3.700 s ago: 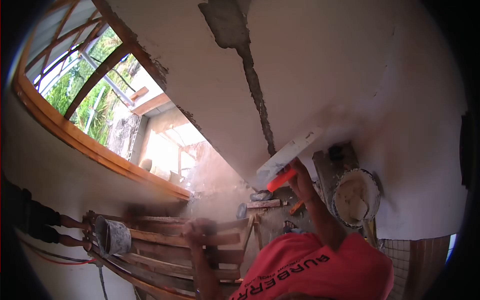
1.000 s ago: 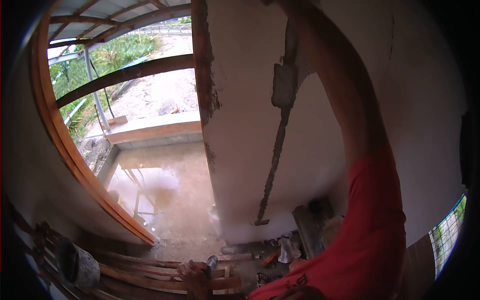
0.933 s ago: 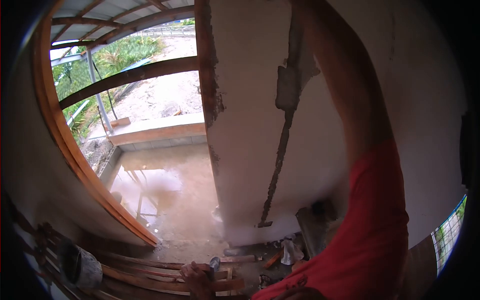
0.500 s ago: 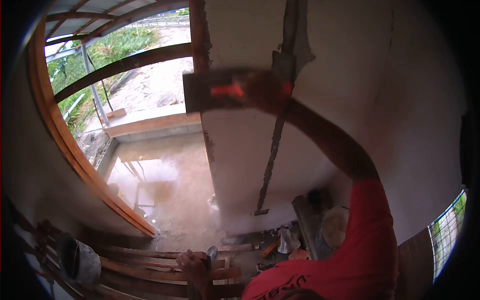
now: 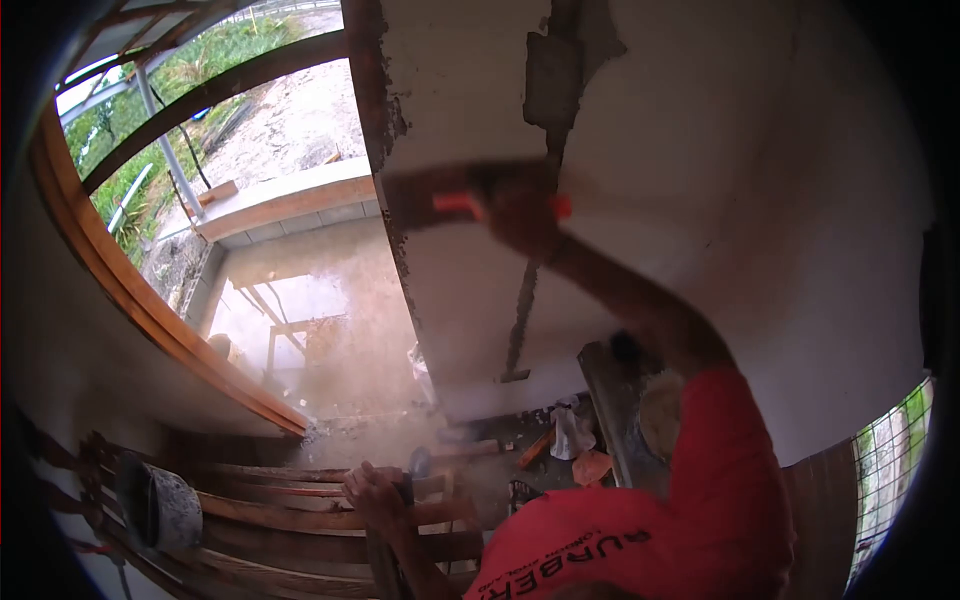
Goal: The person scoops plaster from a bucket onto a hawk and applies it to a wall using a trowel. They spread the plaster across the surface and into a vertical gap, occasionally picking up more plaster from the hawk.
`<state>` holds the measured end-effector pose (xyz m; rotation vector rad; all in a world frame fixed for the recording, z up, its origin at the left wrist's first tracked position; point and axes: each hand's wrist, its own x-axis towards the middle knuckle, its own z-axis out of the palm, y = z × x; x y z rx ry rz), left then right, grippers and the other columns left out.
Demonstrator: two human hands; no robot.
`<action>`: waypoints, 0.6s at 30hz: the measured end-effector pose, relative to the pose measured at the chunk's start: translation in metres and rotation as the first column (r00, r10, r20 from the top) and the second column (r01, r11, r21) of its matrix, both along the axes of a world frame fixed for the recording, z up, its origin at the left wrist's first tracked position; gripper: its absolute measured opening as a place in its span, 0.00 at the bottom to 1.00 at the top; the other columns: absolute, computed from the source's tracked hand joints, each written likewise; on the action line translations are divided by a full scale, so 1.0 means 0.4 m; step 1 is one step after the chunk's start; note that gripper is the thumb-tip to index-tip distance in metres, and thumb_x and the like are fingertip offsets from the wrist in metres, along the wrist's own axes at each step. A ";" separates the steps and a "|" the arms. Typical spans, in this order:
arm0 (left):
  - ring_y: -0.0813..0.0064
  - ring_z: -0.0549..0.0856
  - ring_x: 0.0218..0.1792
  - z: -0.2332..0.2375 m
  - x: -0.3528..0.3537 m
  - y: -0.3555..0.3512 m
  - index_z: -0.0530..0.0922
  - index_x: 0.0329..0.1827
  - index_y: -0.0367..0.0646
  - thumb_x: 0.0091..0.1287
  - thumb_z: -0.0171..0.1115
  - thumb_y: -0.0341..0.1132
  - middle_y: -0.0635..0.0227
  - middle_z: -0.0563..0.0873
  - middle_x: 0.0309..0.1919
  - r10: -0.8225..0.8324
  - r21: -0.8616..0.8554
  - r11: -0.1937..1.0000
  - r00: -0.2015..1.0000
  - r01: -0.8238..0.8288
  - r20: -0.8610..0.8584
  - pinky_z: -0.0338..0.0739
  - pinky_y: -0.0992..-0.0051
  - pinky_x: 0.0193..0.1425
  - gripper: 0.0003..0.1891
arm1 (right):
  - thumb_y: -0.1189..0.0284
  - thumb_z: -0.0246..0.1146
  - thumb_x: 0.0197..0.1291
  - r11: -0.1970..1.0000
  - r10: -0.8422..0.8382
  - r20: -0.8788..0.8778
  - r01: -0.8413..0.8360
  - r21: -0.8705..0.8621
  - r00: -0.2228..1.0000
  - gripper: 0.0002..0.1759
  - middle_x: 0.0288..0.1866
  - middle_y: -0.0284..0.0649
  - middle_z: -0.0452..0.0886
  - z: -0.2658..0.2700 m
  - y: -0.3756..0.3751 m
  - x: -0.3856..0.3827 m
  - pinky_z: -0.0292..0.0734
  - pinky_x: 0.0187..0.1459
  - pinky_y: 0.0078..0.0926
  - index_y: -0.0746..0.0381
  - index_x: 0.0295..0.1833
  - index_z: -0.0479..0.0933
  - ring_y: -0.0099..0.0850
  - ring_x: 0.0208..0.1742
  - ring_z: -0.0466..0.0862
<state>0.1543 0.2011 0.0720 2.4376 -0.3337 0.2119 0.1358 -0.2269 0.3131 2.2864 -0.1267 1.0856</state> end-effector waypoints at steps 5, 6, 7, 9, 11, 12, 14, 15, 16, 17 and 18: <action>0.42 0.76 0.52 -0.022 -0.001 0.021 0.77 0.46 0.33 0.79 0.42 0.44 0.44 0.79 0.45 0.003 -0.029 1.000 0.998 -0.005 -0.058 0.68 0.48 0.58 0.21 | 0.70 0.59 0.58 0.995 -0.014 -0.285 0.043 0.094 0.958 0.09 0.29 0.35 0.78 -0.414 0.076 -0.040 0.76 0.38 0.37 0.62 0.43 0.76 0.31 0.33 0.81; 0.42 0.76 0.51 -0.017 -0.001 0.025 0.76 0.47 0.33 0.79 0.43 0.44 0.44 0.79 0.45 0.008 -0.066 0.998 0.996 -0.014 -0.085 0.68 0.49 0.58 0.21 | 0.70 0.60 0.58 0.975 0.072 -0.220 -0.022 0.223 0.973 0.08 0.29 0.36 0.78 -0.438 0.105 -0.062 0.76 0.38 0.38 0.61 0.41 0.76 0.32 0.33 0.82; 0.41 0.76 0.51 -0.014 -0.005 0.027 0.76 0.48 0.34 0.79 0.43 0.44 0.44 0.79 0.45 0.016 -0.103 0.994 0.993 -0.028 -0.114 0.68 0.49 0.57 0.20 | 0.70 0.61 0.58 0.934 0.154 -0.145 -0.096 0.344 0.977 0.06 0.29 0.37 0.79 -0.454 0.125 -0.091 0.77 0.38 0.38 0.60 0.40 0.76 0.32 0.33 0.82; 0.41 0.77 0.50 -0.021 -0.008 0.021 0.76 0.49 0.35 0.78 0.44 0.44 0.44 0.79 0.45 0.020 -0.183 0.982 0.994 -0.040 -0.112 0.69 0.49 0.56 0.20 | 0.68 0.63 0.59 0.833 0.163 0.000 -0.137 0.535 0.987 0.06 0.30 0.39 0.80 -0.427 0.137 -0.138 0.77 0.38 0.38 0.59 0.38 0.76 0.33 0.33 0.83; 0.41 0.77 0.50 -0.050 -0.001 0.028 0.75 0.47 0.35 0.78 0.45 0.44 0.44 0.79 0.46 0.010 -0.247 0.969 0.999 -0.020 -0.043 0.69 0.49 0.55 0.19 | 0.64 0.65 0.61 0.705 0.003 0.098 -0.072 0.705 0.995 0.09 0.31 0.40 0.81 -0.292 0.200 -0.216 0.78 0.39 0.38 0.59 0.39 0.77 0.34 0.33 0.84; 0.41 0.77 0.50 -0.054 -0.001 0.029 0.75 0.46 0.35 0.78 0.45 0.44 0.44 0.79 0.45 0.016 -0.234 0.972 1.000 -0.021 -0.025 0.70 0.50 0.55 0.18 | 0.61 0.66 0.63 0.575 0.013 0.261 -0.221 0.787 0.965 0.12 0.32 0.40 0.81 -0.213 0.222 -0.259 0.79 0.39 0.36 0.59 0.41 0.78 0.32 0.34 0.84; 0.41 0.78 0.49 -0.054 0.004 0.021 0.75 0.44 0.35 0.78 0.45 0.43 0.45 0.80 0.44 0.017 -0.214 0.977 1.000 -0.013 0.017 0.70 0.50 0.55 0.18 | 0.59 0.66 0.64 0.324 -0.045 0.394 -0.360 0.875 0.918 0.15 0.33 0.39 0.82 -0.184 0.201 -0.330 0.79 0.40 0.34 0.61 0.43 0.78 0.30 0.35 0.84; 0.44 0.79 0.47 -0.055 0.009 0.018 0.75 0.43 0.35 0.78 0.45 0.42 0.46 0.81 0.43 -0.012 -0.174 0.985 1.000 0.016 0.027 0.72 0.52 0.54 0.18 | 0.59 0.66 0.65 0.210 -0.078 0.367 -0.345 0.915 0.927 0.15 0.34 0.39 0.82 -0.216 0.172 -0.371 0.80 0.41 0.32 0.61 0.44 0.79 0.28 0.36 0.84; 0.47 0.81 0.46 -0.055 0.016 0.021 0.76 0.42 0.35 0.78 0.45 0.42 0.48 0.82 0.42 -0.043 -0.131 0.990 0.998 0.047 0.035 0.73 0.54 0.53 0.17 | 0.60 0.65 0.65 0.088 -0.110 0.338 -0.329 0.940 0.935 0.15 0.34 0.39 0.82 -0.256 0.150 -0.408 0.80 0.41 0.31 0.62 0.45 0.79 0.27 0.37 0.84; 0.49 0.82 0.44 -0.058 0.020 0.032 0.76 0.41 0.35 0.78 0.46 0.41 0.49 0.83 0.41 -0.074 -0.081 0.994 0.996 0.077 0.040 0.74 0.56 0.51 0.17 | 0.61 0.65 0.65 -0.026 -0.138 0.316 -0.322 0.946 0.939 0.14 0.34 0.38 0.82 -0.316 0.145 -0.442 0.79 0.42 0.31 0.62 0.45 0.78 0.27 0.37 0.84; 0.53 0.82 0.41 -0.080 0.029 0.039 0.76 0.40 0.35 0.78 0.46 0.41 0.52 0.83 0.38 -0.048 -0.169 0.984 0.998 0.054 0.040 0.75 0.58 0.49 0.17 | 0.63 0.65 0.65 -0.140 -0.161 0.291 -0.314 0.939 0.943 0.13 0.34 0.37 0.82 -0.390 0.152 -0.473 0.79 0.42 0.30 0.62 0.45 0.78 0.26 0.37 0.84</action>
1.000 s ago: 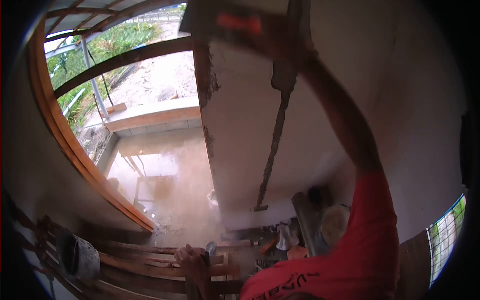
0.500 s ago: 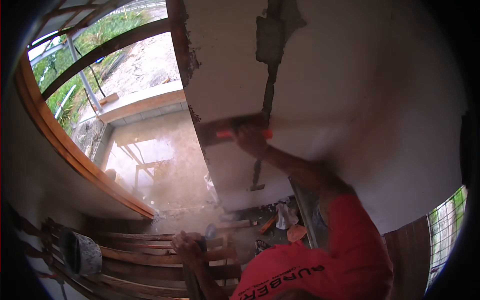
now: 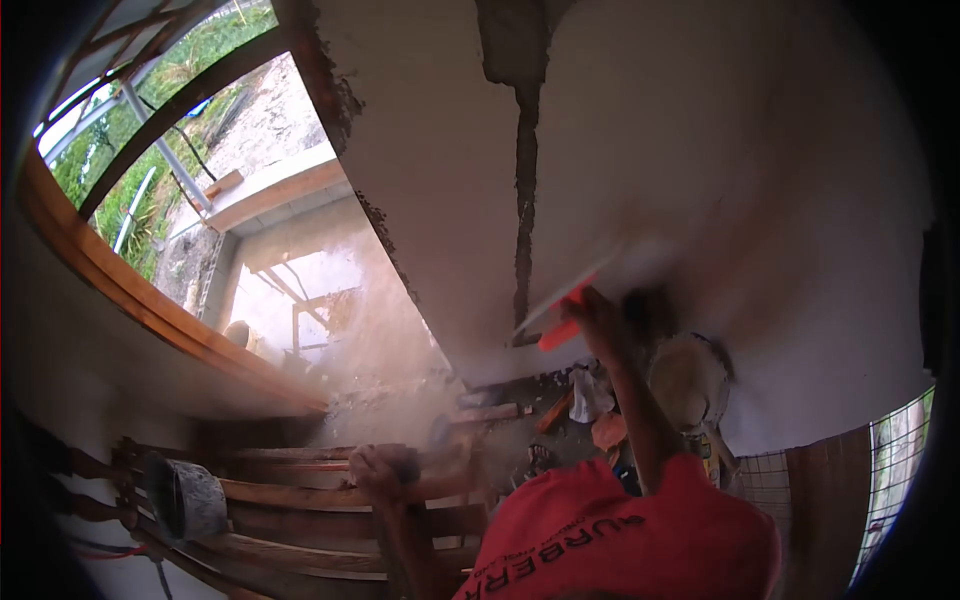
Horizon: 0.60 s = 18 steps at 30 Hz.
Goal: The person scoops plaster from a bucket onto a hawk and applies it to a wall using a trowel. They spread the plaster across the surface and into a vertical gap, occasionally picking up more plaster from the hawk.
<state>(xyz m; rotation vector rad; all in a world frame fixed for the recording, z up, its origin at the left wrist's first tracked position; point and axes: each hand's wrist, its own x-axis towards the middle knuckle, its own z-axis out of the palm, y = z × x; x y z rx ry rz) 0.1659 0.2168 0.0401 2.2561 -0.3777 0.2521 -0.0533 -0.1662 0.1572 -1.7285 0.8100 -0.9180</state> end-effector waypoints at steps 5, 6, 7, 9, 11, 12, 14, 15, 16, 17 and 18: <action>0.70 0.79 0.30 -0.038 0.015 0.020 0.76 0.36 0.37 0.78 0.49 0.42 0.63 0.81 0.28 0.122 -0.238 0.962 0.990 -0.136 -0.076 0.76 0.67 0.38 0.18 | 0.65 0.63 0.66 0.843 -0.109 0.280 -0.060 0.535 0.954 0.15 0.39 0.38 0.82 -0.237 0.091 -0.116 0.78 0.48 0.31 0.65 0.50 0.76 0.28 0.42 0.84; 0.70 0.79 0.30 -0.016 0.008 0.011 0.76 0.36 0.37 0.78 0.50 0.42 0.63 0.81 0.27 0.141 -0.254 0.953 0.985 -0.163 -0.100 0.76 0.67 0.38 0.17 | 0.66 0.63 0.66 0.861 -0.119 0.325 -0.066 0.505 0.938 0.15 0.41 0.39 0.82 -0.219 0.101 -0.121 0.78 0.49 0.32 0.64 0.52 0.75 0.29 0.45 0.83; 0.70 0.79 0.30 0.013 -0.006 -0.009 0.76 0.36 0.37 0.77 0.51 0.42 0.64 0.80 0.26 0.162 -0.274 0.943 0.979 -0.191 -0.124 0.76 0.67 0.39 0.17 | 0.67 0.62 0.67 0.880 -0.124 0.368 -0.069 0.470 0.922 0.15 0.44 0.40 0.83 -0.173 0.105 -0.119 0.77 0.51 0.32 0.64 0.54 0.75 0.31 0.48 0.83; 0.72 0.79 0.33 -0.032 0.005 0.018 0.78 0.38 0.38 0.74 0.56 0.38 0.65 0.82 0.30 0.072 -0.423 0.899 0.990 -0.116 -0.119 0.77 0.69 0.43 0.11 | 0.69 0.60 0.67 0.998 -0.011 0.130 0.003 0.062 0.992 0.14 0.48 0.41 0.82 -0.176 0.077 -0.124 0.75 0.54 0.33 0.61 0.55 0.76 0.35 0.53 0.81; 0.73 0.80 0.37 0.006 -0.009 -0.021 0.79 0.39 0.38 0.73 0.59 0.36 0.65 0.84 0.34 0.019 -0.416 0.909 0.993 0.033 0.121 0.77 0.70 0.47 0.09 | 0.70 0.57 0.68 0.995 -0.009 -0.087 0.000 -0.098 0.996 0.13 0.49 0.41 0.82 -0.211 0.042 -0.119 0.74 0.54 0.33 0.57 0.55 0.79 0.39 0.54 0.79; 0.73 0.81 0.39 0.030 -0.019 -0.047 0.79 0.40 0.38 0.72 0.60 0.35 0.65 0.84 0.36 -0.010 -0.401 0.910 0.971 0.108 0.237 0.76 0.70 0.49 0.08 | 0.71 0.56 0.68 0.987 0.065 -0.023 -0.061 0.149 0.998 0.13 0.49 0.41 0.82 -0.230 0.039 -0.115 0.74 0.54 0.33 0.55 0.55 0.80 0.40 0.53 0.79; 0.73 0.81 0.43 0.093 -0.054 -0.097 0.79 0.40 0.38 0.72 0.60 0.33 0.65 0.85 0.38 -0.091 -0.283 0.944 0.959 0.169 0.268 0.76 0.70 0.53 0.07 | 0.69 0.56 0.68 0.994 0.072 0.001 -0.072 0.088 0.997 0.12 0.47 0.39 0.83 -0.364 0.040 -0.095 0.74 0.52 0.33 0.58 0.52 0.81 0.37 0.51 0.80; 0.72 0.81 0.45 0.109 -0.066 -0.111 0.79 0.40 0.38 0.72 0.61 0.33 0.65 0.85 0.39 -0.124 -0.227 0.955 0.952 0.191 0.278 0.75 0.70 0.55 0.07 | 0.68 0.57 0.68 0.995 0.084 0.011 -0.085 0.051 0.996 0.13 0.46 0.38 0.83 -0.407 0.041 -0.091 0.75 0.51 0.33 0.59 0.51 0.82 0.35 0.49 0.80; 0.72 0.81 0.45 0.106 -0.070 -0.113 0.78 0.40 0.38 0.73 0.60 0.33 0.64 0.85 0.39 -0.122 -0.220 0.960 0.967 0.172 0.225 0.75 0.70 0.55 0.07 | 0.67 0.57 0.67 0.968 0.080 0.039 -0.087 0.234 0.996 0.13 0.45 0.37 0.83 -0.374 0.062 -0.083 0.75 0.51 0.33 0.61 0.50 0.82 0.33 0.48 0.81; 0.72 0.82 0.46 0.100 -0.071 -0.108 0.78 0.39 0.38 0.73 0.60 0.33 0.63 0.85 0.39 -0.119 -0.209 0.966 0.978 0.154 0.170 0.75 0.70 0.56 0.07 | 0.67 0.58 0.66 0.907 0.069 0.066 -0.090 0.412 0.995 0.14 0.45 0.36 0.83 -0.341 0.097 -0.070 0.75 0.51 0.32 0.62 0.49 0.82 0.31 0.48 0.81; 0.71 0.82 0.47 0.097 -0.073 -0.097 0.78 0.39 0.38 0.73 0.60 0.33 0.63 0.85 0.39 -0.117 -0.195 0.971 0.986 0.138 0.117 0.75 0.70 0.56 0.07 | 0.65 0.60 0.65 0.923 0.096 0.092 -0.123 0.364 0.991 0.14 0.43 0.35 0.84 -0.310 0.123 -0.062 0.75 0.51 0.30 0.64 0.47 0.83 0.28 0.47 0.81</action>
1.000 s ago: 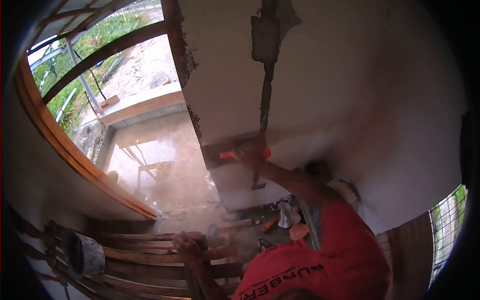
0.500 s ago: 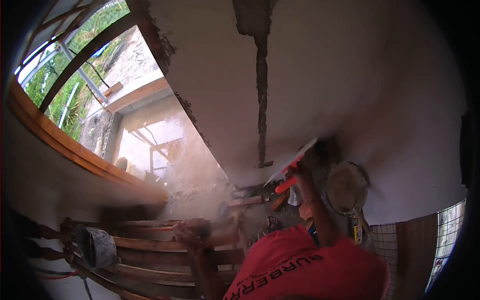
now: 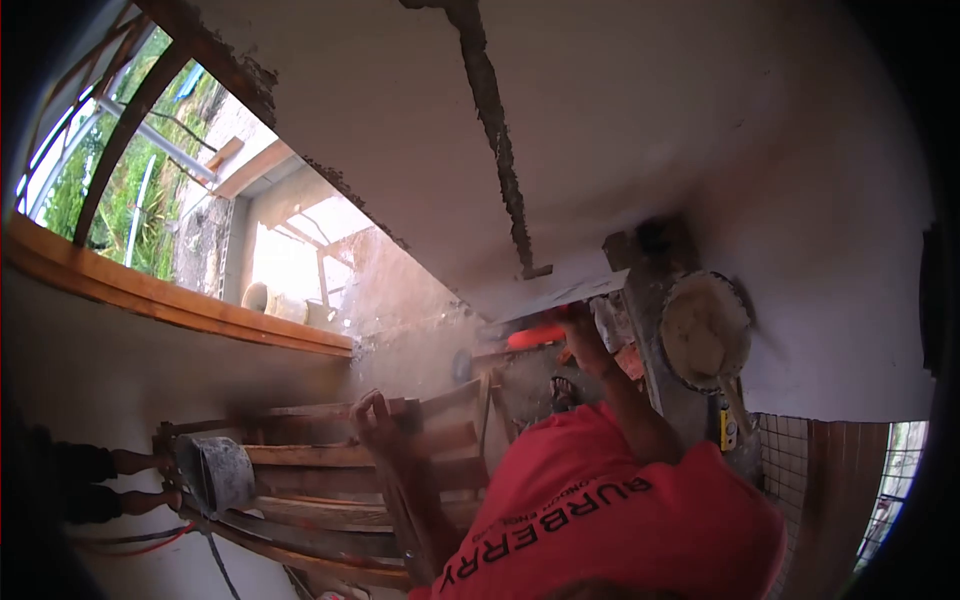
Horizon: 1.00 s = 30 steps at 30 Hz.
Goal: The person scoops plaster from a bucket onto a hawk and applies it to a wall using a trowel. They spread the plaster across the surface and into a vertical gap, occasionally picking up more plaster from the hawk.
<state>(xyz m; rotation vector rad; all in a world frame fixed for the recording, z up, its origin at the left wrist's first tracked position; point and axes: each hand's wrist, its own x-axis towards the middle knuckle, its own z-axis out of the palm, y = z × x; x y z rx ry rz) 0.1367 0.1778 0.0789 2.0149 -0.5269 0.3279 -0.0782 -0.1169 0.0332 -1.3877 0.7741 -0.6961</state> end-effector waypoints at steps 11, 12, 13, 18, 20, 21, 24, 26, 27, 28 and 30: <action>0.72 0.82 0.44 0.122 -0.106 -0.038 0.79 0.35 0.39 0.72 0.59 0.31 0.63 0.85 0.41 -0.040 -0.190 0.981 0.998 0.047 0.043 0.76 0.70 0.54 0.07 | 0.66 0.61 0.66 0.978 0.198 -0.014 -0.198 -0.058 0.980 0.13 0.41 0.38 0.84 -0.143 -0.009 0.065 0.74 0.52 0.29 0.65 0.48 0.79 0.29 0.48 0.82; 0.71 0.82 0.44 0.155 -0.141 -0.084 0.80 0.36 0.38 0.71 0.59 0.30 0.63 0.85 0.42 -0.093 -0.254 0.963 0.996 0.092 0.008 0.76 0.70 0.54 0.06 | 0.68 0.59 0.67 0.977 0.184 0.008 -0.182 -0.115 0.983 0.12 0.38 0.38 0.83 -0.201 -0.006 0.065 0.75 0.51 0.29 0.65 0.47 0.79 0.29 0.46 0.82; 0.68 0.83 0.45 0.117 -0.142 -0.085 0.81 0.40 0.38 0.70 0.59 0.29 0.61 0.85 0.43 -0.220 -0.042 0.975 0.975 0.220 -0.006 0.76 0.69 0.54 0.04 | 0.69 0.58 0.68 0.986 0.158 0.030 -0.156 -0.066 0.987 0.11 0.38 0.39 0.83 -0.184 0.011 0.061 0.76 0.49 0.30 0.65 0.45 0.79 0.31 0.43 0.82; 0.51 0.77 0.61 0.065 -0.254 -0.315 0.74 0.63 0.40 0.63 0.62 0.27 0.48 0.79 0.57 -0.690 0.358 0.600 0.689 0.715 -0.220 0.71 0.60 0.66 0.23 | 0.65 0.58 0.69 0.986 0.061 -0.045 -0.053 0.160 0.997 0.14 0.41 0.37 0.80 -0.087 0.058 0.065 0.76 0.46 0.28 0.64 0.51 0.76 0.27 0.42 0.80; 0.50 0.75 0.62 0.012 -0.303 -0.393 0.70 0.68 0.41 0.63 0.61 0.26 0.49 0.76 0.59 -0.685 0.443 0.615 0.720 0.653 -0.111 0.70 0.58 0.66 0.27 | 0.63 0.59 0.69 0.968 0.089 -0.093 -0.064 0.243 0.992 0.16 0.43 0.37 0.79 -0.082 0.051 0.060 0.75 0.47 0.27 0.63 0.54 0.74 0.25 0.44 0.78; 0.49 0.74 0.63 -0.012 -0.311 -0.419 0.68 0.70 0.42 0.63 0.61 0.26 0.49 0.75 0.60 -0.681 0.482 0.623 0.730 0.617 -0.055 0.69 0.57 0.66 0.29 | 0.62 0.57 0.70 0.924 0.023 0.056 -0.042 0.379 0.998 0.17 0.45 0.38 0.77 -0.055 0.059 0.057 0.74 0.50 0.27 0.64 0.55 0.73 0.23 0.48 0.77; 0.49 0.74 0.60 -0.043 -0.302 -0.467 0.67 0.69 0.35 0.59 0.60 0.25 0.48 0.75 0.59 -0.694 0.419 0.582 0.694 0.697 -0.191 0.69 0.57 0.65 0.30 | 0.61 0.55 0.72 0.860 0.098 0.153 -0.162 0.484 0.983 0.19 0.46 0.38 0.77 0.014 0.046 -0.003 0.74 0.52 0.27 0.64 0.57 0.73 0.23 0.50 0.77; 0.48 0.74 0.59 -0.077 -0.283 -0.476 0.68 0.68 0.38 0.61 0.59 0.25 0.48 0.75 0.58 -0.681 0.411 0.587 0.700 0.698 -0.215 0.69 0.56 0.64 0.29 | 0.61 0.54 0.73 0.886 0.266 0.143 -0.300 0.353 0.953 0.19 0.48 0.40 0.79 0.063 0.025 -0.074 0.76 0.51 0.29 0.62 0.60 0.72 0.29 0.50 0.80; 0.46 0.75 0.58 -0.089 -0.266 -0.473 0.68 0.68 0.40 0.64 0.57 0.25 0.48 0.75 0.56 -0.710 0.431 0.587 0.692 0.685 -0.133 0.70 0.55 0.62 0.27 | 0.61 0.53 0.74 0.910 0.383 -0.038 -0.370 0.190 0.923 0.19 0.50 0.39 0.80 0.111 0.000 -0.138 0.78 0.50 0.29 0.62 0.61 0.72 0.29 0.51 0.81; 0.44 0.75 0.56 -0.104 -0.245 -0.476 0.68 0.69 0.42 0.67 0.56 0.25 0.47 0.76 0.55 -0.742 0.443 0.582 0.668 0.681 -0.051 0.71 0.54 0.60 0.25 | 0.62 0.53 0.74 0.897 0.436 -0.164 -0.441 0.004 0.885 0.18 0.50 0.40 0.80 0.103 -0.024 -0.210 0.78 0.49 0.30 0.61 0.61 0.72 0.30 0.52 0.81; 0.49 0.78 0.54 -0.149 -0.199 -0.462 0.68 0.68 0.42 0.68 0.55 0.26 0.48 0.77 0.55 -0.690 0.283 0.650 0.704 0.705 -0.169 0.72 0.58 0.59 0.23 | 0.65 0.52 0.74 0.751 0.421 -0.356 -0.541 -0.380 0.835 0.17 0.51 0.45 0.81 0.066 -0.066 -0.373 0.78 0.49 0.35 0.61 0.62 0.72 0.36 0.53 0.81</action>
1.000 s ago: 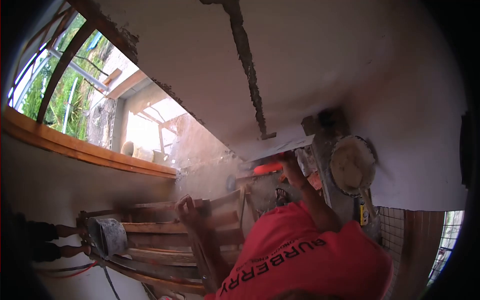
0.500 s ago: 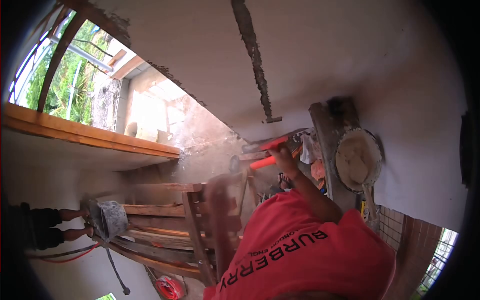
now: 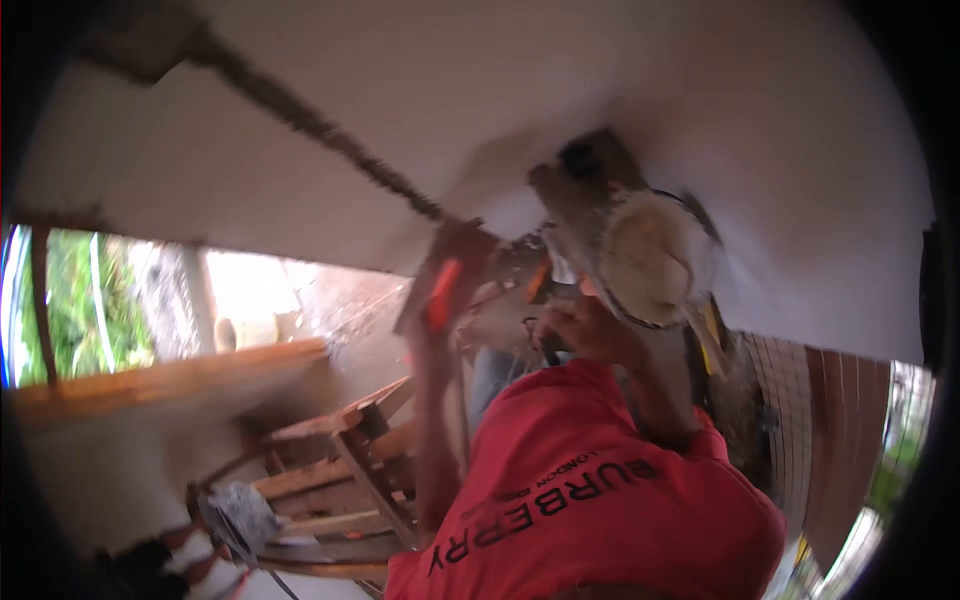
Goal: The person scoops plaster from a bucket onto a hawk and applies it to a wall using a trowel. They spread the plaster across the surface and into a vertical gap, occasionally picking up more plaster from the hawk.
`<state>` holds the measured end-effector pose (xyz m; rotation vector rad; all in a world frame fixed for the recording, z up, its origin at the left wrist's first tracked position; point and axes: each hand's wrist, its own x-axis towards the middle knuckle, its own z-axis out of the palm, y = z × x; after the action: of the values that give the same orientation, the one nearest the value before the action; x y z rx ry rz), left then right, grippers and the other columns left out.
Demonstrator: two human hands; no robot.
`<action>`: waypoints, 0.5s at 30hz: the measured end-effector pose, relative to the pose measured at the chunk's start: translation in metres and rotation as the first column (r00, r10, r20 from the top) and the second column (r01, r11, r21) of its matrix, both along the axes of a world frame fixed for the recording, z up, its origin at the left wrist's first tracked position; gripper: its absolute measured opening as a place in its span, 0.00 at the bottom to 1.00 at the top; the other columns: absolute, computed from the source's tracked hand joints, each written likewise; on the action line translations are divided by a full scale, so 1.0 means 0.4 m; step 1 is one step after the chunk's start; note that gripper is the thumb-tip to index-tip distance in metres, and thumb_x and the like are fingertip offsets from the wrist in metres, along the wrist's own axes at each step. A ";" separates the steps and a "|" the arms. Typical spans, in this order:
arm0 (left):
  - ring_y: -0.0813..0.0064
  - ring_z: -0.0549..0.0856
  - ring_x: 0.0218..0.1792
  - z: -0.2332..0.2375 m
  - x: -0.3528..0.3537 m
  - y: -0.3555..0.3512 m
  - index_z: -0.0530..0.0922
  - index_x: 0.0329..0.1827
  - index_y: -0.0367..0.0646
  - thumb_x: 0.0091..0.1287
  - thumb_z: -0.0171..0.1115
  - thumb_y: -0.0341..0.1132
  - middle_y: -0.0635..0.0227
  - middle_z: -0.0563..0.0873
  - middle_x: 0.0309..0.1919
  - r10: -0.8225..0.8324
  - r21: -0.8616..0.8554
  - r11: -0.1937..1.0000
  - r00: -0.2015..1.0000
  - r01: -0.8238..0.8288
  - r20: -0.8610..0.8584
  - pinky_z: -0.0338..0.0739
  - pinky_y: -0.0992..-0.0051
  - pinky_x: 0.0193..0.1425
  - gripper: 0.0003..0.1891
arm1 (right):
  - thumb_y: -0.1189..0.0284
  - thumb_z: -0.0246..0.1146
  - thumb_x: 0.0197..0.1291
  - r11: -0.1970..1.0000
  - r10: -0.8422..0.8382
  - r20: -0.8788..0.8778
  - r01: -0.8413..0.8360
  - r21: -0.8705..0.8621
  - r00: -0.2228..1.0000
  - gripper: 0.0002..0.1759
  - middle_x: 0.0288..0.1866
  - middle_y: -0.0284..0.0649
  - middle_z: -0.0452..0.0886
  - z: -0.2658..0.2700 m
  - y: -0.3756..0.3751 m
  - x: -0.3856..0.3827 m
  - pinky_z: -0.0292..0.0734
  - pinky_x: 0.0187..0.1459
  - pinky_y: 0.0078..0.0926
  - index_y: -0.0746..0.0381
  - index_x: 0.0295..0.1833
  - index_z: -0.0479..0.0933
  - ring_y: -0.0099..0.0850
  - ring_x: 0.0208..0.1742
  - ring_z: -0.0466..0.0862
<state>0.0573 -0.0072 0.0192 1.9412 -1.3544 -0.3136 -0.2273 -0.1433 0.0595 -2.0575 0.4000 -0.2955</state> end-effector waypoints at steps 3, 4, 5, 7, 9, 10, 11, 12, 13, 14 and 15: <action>0.56 0.80 0.52 0.110 0.026 -0.003 0.72 0.60 0.39 0.70 0.57 0.31 0.51 0.79 0.51 0.143 0.195 0.973 0.984 -0.120 -0.108 0.73 0.60 0.59 0.17 | 0.68 0.51 0.72 0.537 -0.761 -0.119 0.515 -0.668 0.638 0.16 0.50 0.52 0.81 0.119 0.038 -0.229 0.75 0.52 0.47 0.61 0.59 0.72 0.48 0.53 0.80; 0.58 0.80 0.51 0.132 0.037 -0.007 0.73 0.57 0.38 0.71 0.58 0.33 0.53 0.80 0.49 0.165 0.207 0.970 0.972 -0.129 -0.170 0.73 0.61 0.59 0.15 | 0.68 0.50 0.72 0.358 -0.907 -0.086 0.647 -0.673 0.412 0.15 0.51 0.53 0.81 0.145 0.026 -0.276 0.75 0.53 0.50 0.61 0.59 0.72 0.51 0.54 0.79; 0.60 0.80 0.49 0.144 0.044 -0.008 0.74 0.55 0.37 0.72 0.58 0.36 0.55 0.80 0.47 0.157 0.145 0.981 0.969 -0.131 -0.188 0.74 0.62 0.56 0.14 | 0.67 0.54 0.69 0.382 -0.923 -0.315 0.636 -0.671 0.222 0.18 0.54 0.56 0.79 0.152 0.013 -0.333 0.75 0.54 0.50 0.64 0.59 0.72 0.52 0.56 0.79; 0.69 0.79 0.37 0.152 0.055 -0.022 0.74 0.53 0.38 0.75 0.57 0.42 0.62 0.80 0.41 0.120 -0.015 0.993 0.992 -0.121 -0.042 0.75 0.68 0.45 0.16 | 0.63 0.58 0.65 0.422 -0.815 -0.580 0.659 -0.623 -0.026 0.24 0.57 0.59 0.78 0.130 0.046 -0.431 0.76 0.56 0.49 0.68 0.61 0.70 0.53 0.58 0.79; 0.67 0.80 0.37 0.124 0.076 -0.035 0.76 0.52 0.38 0.74 0.58 0.39 0.61 0.80 0.42 0.120 0.016 0.993 0.966 -0.120 -0.228 0.75 0.67 0.45 0.13 | 0.59 0.60 0.63 0.431 -0.729 -0.677 0.701 -0.568 -0.101 0.30 0.56 0.60 0.80 0.029 0.086 -0.492 0.76 0.57 0.48 0.69 0.64 0.68 0.53 0.57 0.80; 0.66 0.80 0.37 0.109 0.079 -0.061 0.76 0.51 0.38 0.73 0.59 0.37 0.60 0.80 0.42 0.118 0.030 0.993 0.939 -0.114 -0.323 0.75 0.66 0.44 0.12 | 0.58 0.60 0.62 0.397 -0.736 -0.670 0.744 -0.537 -0.091 0.32 0.53 0.59 0.81 0.008 0.082 -0.497 0.77 0.55 0.48 0.71 0.63 0.68 0.52 0.55 0.82; 0.73 0.78 0.33 0.159 0.048 -0.093 0.76 0.51 0.39 0.74 0.58 0.36 0.63 0.79 0.41 0.144 0.115 0.988 0.897 -0.105 -0.418 0.75 0.70 0.40 0.11 | 0.56 0.61 0.61 0.360 -0.744 -0.663 0.787 -0.501 -0.082 0.34 0.49 0.59 0.83 -0.006 0.080 -0.495 0.78 0.53 0.47 0.72 0.63 0.68 0.52 0.52 0.84; 0.75 0.77 0.31 0.146 0.050 -0.119 0.76 0.53 0.39 0.75 0.56 0.38 0.64 0.79 0.38 0.076 0.091 0.995 0.898 -0.041 -0.433 0.74 0.72 0.38 0.12 | 0.55 0.61 0.60 0.377 -0.707 -0.705 0.812 -0.445 -0.058 0.34 0.46 0.59 0.84 -0.007 0.084 -0.484 0.79 0.51 0.47 0.72 0.62 0.70 0.51 0.50 0.85; 0.77 0.76 0.29 0.126 0.053 -0.137 0.75 0.54 0.40 0.76 0.54 0.40 0.65 0.79 0.36 0.007 0.068 0.997 0.894 0.027 -0.448 0.73 0.73 0.37 0.14 | 0.54 0.61 0.59 0.390 -0.667 -0.744 0.836 -0.387 -0.034 0.34 0.42 0.58 0.85 -0.003 0.086 -0.469 0.80 0.49 0.47 0.72 0.60 0.72 0.50 0.47 0.86; 0.78 0.75 0.27 0.109 0.047 -0.160 0.75 0.55 0.40 0.77 0.53 0.43 0.66 0.79 0.34 -0.068 0.040 0.994 0.881 0.098 -0.467 0.72 0.75 0.35 0.15 | 0.53 0.61 0.59 0.440 -0.583 -0.812 0.842 -0.311 0.005 0.33 0.39 0.57 0.86 0.004 0.072 -0.455 0.81 0.47 0.48 0.72 0.58 0.75 0.49 0.44 0.87; 0.79 0.75 0.27 0.103 0.035 -0.185 0.74 0.56 0.40 0.78 0.50 0.46 0.68 0.78 0.32 -0.133 -0.004 0.989 0.893 0.146 -0.431 0.71 0.75 0.35 0.17 | 0.53 0.62 0.59 0.370 -0.525 -0.851 0.901 -0.227 0.002 0.30 0.36 0.55 0.86 0.007 0.074 -0.431 0.81 0.45 0.48 0.70 0.53 0.78 0.49 0.42 0.88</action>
<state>0.0712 -0.0813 0.0604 1.6674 -1.1952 -0.7876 -0.3997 -0.1137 0.0621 -1.1580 2.0951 0.2412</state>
